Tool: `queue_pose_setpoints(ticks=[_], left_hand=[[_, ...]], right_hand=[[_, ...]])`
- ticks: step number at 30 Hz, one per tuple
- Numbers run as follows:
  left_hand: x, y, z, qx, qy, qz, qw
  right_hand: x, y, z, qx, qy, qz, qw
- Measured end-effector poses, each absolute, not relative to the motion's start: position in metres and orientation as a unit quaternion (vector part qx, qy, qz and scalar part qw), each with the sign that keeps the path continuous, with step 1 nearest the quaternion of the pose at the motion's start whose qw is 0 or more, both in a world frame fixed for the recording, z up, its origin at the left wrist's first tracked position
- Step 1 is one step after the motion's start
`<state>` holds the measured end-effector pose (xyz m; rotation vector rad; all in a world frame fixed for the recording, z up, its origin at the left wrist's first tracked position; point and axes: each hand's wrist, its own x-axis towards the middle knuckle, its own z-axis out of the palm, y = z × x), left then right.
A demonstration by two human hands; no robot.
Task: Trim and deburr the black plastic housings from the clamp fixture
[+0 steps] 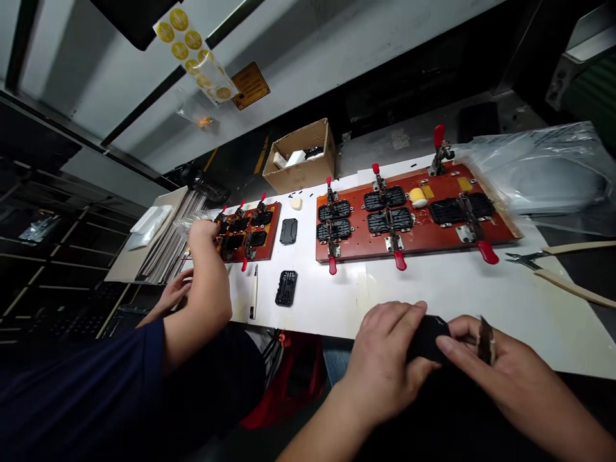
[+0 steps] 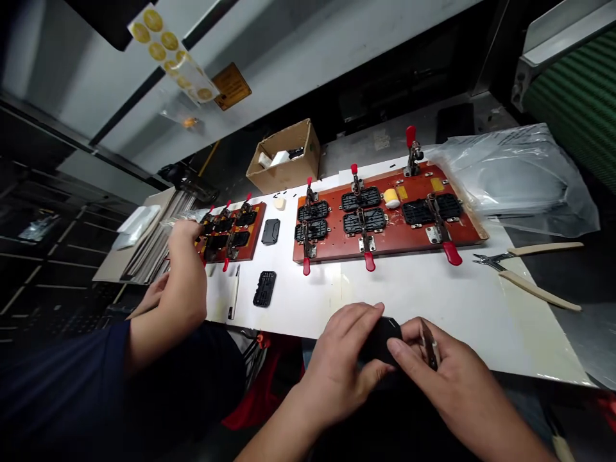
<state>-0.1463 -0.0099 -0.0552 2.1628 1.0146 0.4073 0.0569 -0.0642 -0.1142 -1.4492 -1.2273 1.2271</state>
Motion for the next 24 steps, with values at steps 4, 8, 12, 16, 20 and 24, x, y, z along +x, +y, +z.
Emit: queue_pose_setpoints(ticks=[4, 8, 12, 16, 20, 24], left_hand=[[-0.150, 0.000, -0.055, 0.770, 0.421, 0.189, 0.440], [-0.149, 0.002, -0.049, 0.663, 0.454, 0.202, 0.561], [-0.145, 0.000, -0.044, 0.646, 0.443, 0.202, 0.588], [-0.144, 0.000, -0.044, 0.649, 0.444, 0.202, 0.583], [-0.148, 0.000, -0.044, 0.660, 0.448, 0.183, 0.574], [-0.150, 0.001, -0.045, 0.669, 0.443, 0.176, 0.570]], right_hand=[[0.062, -0.066, -0.095, -0.538, -0.544, 0.501, 0.405], [0.080, -0.062, -0.071, -0.492, -0.661, 0.406, 0.395], [0.086, -0.060, -0.064, -0.444, -0.714, 0.327, 0.430], [0.082, -0.060, -0.067, -0.433, -0.730, 0.311, 0.428], [0.081, -0.059, -0.070, -0.431, -0.741, 0.300, 0.419], [0.083, -0.060, -0.071, -0.433, -0.747, 0.297, 0.408]])
